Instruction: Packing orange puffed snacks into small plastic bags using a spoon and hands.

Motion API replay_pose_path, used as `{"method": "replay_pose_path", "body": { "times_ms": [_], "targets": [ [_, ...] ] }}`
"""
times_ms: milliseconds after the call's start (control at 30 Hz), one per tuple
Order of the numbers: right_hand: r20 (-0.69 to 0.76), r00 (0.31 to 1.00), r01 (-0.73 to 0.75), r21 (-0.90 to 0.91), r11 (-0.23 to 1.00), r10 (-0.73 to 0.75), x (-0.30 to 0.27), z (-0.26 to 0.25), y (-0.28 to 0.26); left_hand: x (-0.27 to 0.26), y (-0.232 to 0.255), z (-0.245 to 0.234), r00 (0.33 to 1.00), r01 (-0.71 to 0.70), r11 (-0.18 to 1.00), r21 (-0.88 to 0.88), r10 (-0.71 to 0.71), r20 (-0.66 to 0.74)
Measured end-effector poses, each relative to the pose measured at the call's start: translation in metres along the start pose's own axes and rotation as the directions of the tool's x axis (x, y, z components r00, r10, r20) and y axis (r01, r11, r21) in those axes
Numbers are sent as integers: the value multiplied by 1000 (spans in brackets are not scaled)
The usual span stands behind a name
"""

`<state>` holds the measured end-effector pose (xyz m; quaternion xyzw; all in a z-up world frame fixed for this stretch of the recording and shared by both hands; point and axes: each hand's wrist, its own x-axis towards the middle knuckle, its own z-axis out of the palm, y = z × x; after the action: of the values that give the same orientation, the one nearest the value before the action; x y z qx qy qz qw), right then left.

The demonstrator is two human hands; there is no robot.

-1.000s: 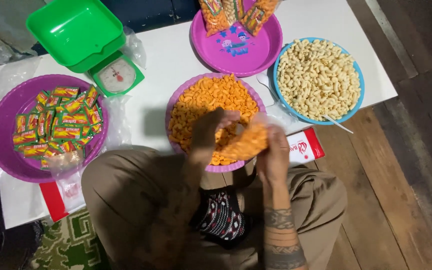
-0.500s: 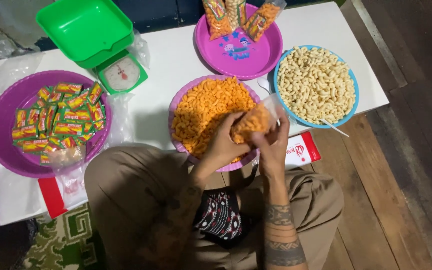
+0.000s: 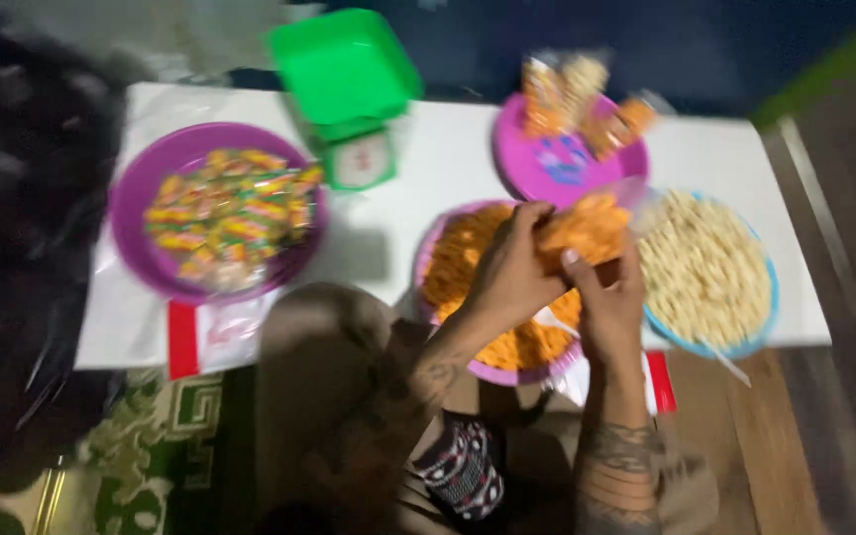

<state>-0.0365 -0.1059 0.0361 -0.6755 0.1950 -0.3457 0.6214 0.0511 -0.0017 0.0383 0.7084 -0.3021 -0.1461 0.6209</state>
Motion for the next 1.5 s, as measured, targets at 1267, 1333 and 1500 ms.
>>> {"method": "replay_pose_path", "body": {
  "times_ms": [1267,1333,1500],
  "targets": [
    [177,981,146,-412,899,-78,143,286,21,137,-73,-210,781,172,908,381,110,-615],
    [180,982,129,-418,899,-57,142,286,24,135,-76,-209,788,182,912,368,89,-609],
    [184,982,87,-294,952,-33,141,279,42,134,-76,-209,815,172,919,356,70,-575]
  ]
}}
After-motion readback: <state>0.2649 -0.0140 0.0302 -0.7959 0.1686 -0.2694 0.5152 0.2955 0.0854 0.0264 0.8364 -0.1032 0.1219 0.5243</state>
